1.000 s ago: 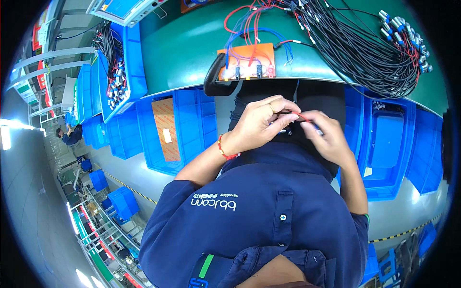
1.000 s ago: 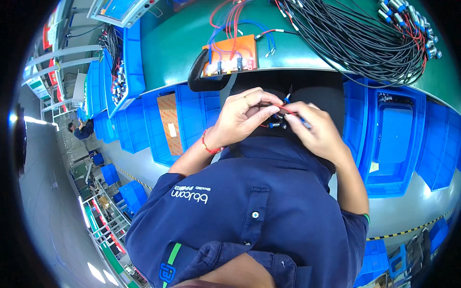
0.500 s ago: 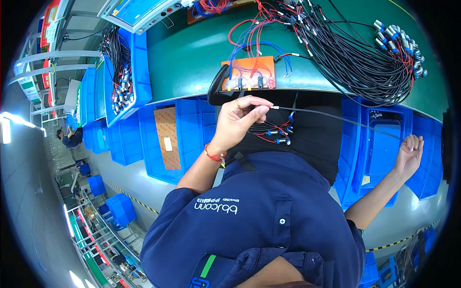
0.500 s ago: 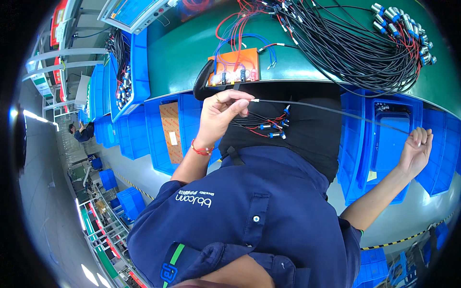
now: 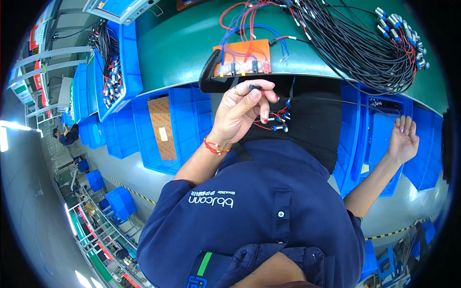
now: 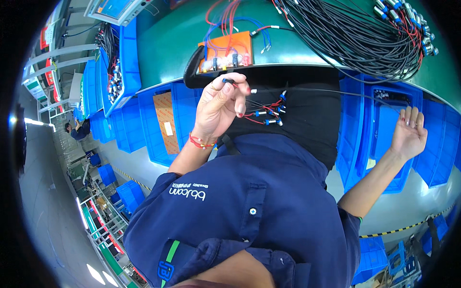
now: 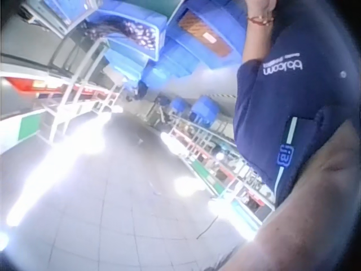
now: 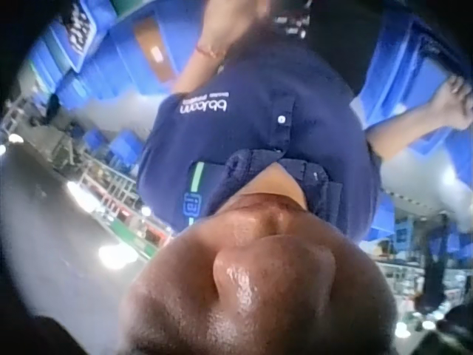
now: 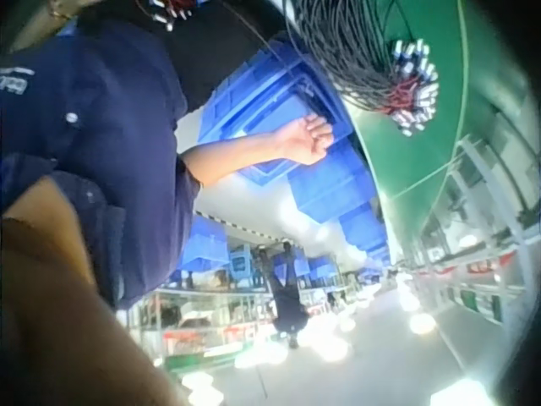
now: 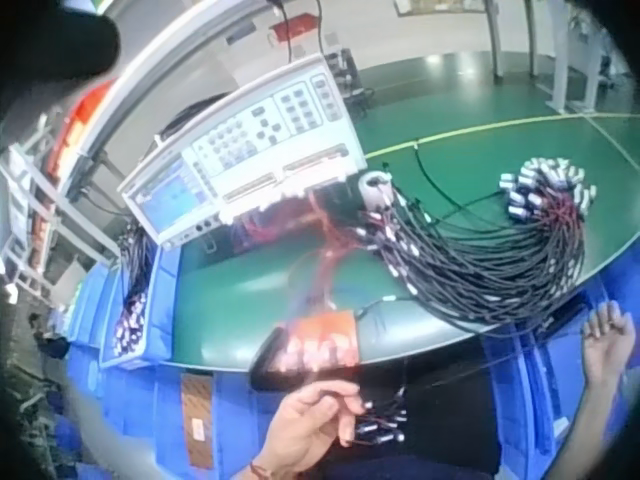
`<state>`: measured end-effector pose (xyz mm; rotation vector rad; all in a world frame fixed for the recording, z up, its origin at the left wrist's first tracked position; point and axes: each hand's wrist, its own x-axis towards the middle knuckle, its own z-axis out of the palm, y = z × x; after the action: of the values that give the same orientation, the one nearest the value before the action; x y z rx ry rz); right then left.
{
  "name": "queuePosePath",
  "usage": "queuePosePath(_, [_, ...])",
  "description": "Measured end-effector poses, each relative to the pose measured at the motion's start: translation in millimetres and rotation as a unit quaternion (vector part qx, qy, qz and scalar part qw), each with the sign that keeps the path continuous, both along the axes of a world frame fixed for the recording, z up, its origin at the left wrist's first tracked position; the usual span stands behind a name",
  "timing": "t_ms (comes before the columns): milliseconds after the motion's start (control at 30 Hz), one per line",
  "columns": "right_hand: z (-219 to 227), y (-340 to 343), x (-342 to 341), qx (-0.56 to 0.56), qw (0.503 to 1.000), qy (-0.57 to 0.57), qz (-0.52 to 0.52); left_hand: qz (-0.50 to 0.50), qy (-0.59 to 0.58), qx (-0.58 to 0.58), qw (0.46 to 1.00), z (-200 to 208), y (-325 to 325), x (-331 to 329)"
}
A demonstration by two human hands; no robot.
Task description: The person assembles wire harnesses by hand, connecting blue connectors to the wire harnesses at a factory workbench.
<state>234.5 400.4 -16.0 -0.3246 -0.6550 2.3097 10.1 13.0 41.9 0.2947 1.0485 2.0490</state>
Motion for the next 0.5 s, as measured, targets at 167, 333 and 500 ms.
queuePosePath(167, [2, -8, -12, 0.031, 0.999, -0.015, -0.004, -0.011, -0.026, -0.081, 0.996, -9, 7, 4])
queuePosePath(333, [10, -18, -19, 0.077, 0.997, -0.006, 0.023, 0.003, -0.025, -0.136, 0.99, -22, 16, 3])
queuePosePath(500, [12, -21, -20, 0.065, 0.996, -0.068, -0.011, 0.005, -0.183, 0.028, 0.983, -30, 19, -2])
